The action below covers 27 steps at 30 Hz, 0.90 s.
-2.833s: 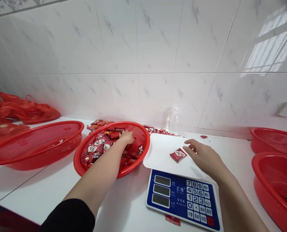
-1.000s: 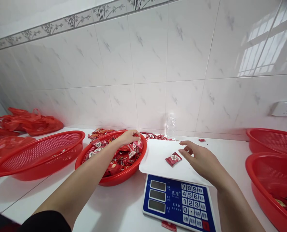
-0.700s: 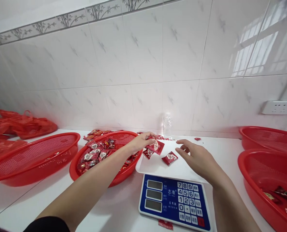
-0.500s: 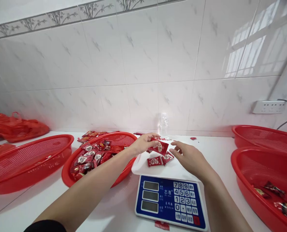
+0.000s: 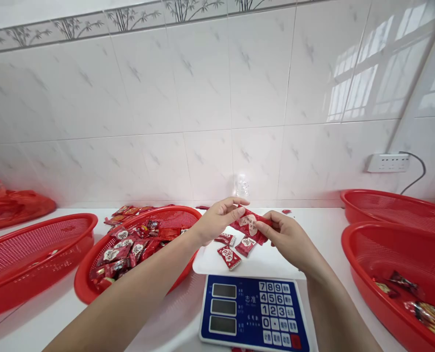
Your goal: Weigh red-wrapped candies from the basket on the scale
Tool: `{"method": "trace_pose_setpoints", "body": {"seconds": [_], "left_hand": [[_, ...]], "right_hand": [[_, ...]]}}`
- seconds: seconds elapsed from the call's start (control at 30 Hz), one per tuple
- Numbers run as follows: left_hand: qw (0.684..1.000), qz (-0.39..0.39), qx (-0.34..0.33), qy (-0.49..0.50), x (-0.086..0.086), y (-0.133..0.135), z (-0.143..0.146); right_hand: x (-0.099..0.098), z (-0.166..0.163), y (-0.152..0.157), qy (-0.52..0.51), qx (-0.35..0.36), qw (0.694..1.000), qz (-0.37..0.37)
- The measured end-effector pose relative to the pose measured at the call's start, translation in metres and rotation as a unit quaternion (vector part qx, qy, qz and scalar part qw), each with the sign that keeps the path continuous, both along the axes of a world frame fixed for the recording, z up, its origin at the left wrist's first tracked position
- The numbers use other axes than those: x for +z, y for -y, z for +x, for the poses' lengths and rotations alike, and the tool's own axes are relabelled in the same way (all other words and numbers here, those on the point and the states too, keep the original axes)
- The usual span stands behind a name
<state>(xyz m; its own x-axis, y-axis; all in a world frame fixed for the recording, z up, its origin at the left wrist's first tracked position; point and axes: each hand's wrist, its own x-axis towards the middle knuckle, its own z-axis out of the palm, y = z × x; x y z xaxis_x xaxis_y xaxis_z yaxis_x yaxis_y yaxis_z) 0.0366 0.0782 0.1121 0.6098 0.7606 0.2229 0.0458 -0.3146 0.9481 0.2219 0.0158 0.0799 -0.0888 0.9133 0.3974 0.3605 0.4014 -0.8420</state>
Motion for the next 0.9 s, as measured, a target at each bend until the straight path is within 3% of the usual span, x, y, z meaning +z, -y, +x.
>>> {"method": "trace_pose_setpoints", "body": {"seconds": [0.13,0.27,0.37,0.5,0.67,0.8,0.9], "left_hand": [[0.980,0.066,0.087,-0.165,-0.021,-0.021,-0.023],[0.922,0.128,0.053,-0.363,-0.040,-0.025,-0.045],[0.887,0.206,0.017,-0.413,-0.048,-0.020,-0.048],[0.859,0.259,0.079,-0.434,-0.050,-0.032,-0.057],[0.826,0.178,0.179,-0.504,-0.053,-0.069,-0.107],[0.791,0.106,0.187,-0.573,-0.070,-0.076,-0.147],[0.774,0.083,0.181,-0.601,-0.090,-0.076,-0.156]], "right_hand": [[-0.012,0.007,-0.012,0.159,-0.030,0.986,-0.043],[-0.027,0.006,-0.028,0.280,-0.048,0.956,-0.077],[-0.035,0.004,-0.036,0.298,-0.066,0.949,-0.081],[-0.036,0.004,-0.036,0.306,-0.093,0.944,-0.079],[-0.029,0.005,-0.022,0.298,-0.072,0.948,-0.081],[-0.024,0.003,-0.015,0.289,-0.062,0.952,-0.081],[-0.023,0.001,-0.015,0.296,-0.057,0.950,-0.080]]}}
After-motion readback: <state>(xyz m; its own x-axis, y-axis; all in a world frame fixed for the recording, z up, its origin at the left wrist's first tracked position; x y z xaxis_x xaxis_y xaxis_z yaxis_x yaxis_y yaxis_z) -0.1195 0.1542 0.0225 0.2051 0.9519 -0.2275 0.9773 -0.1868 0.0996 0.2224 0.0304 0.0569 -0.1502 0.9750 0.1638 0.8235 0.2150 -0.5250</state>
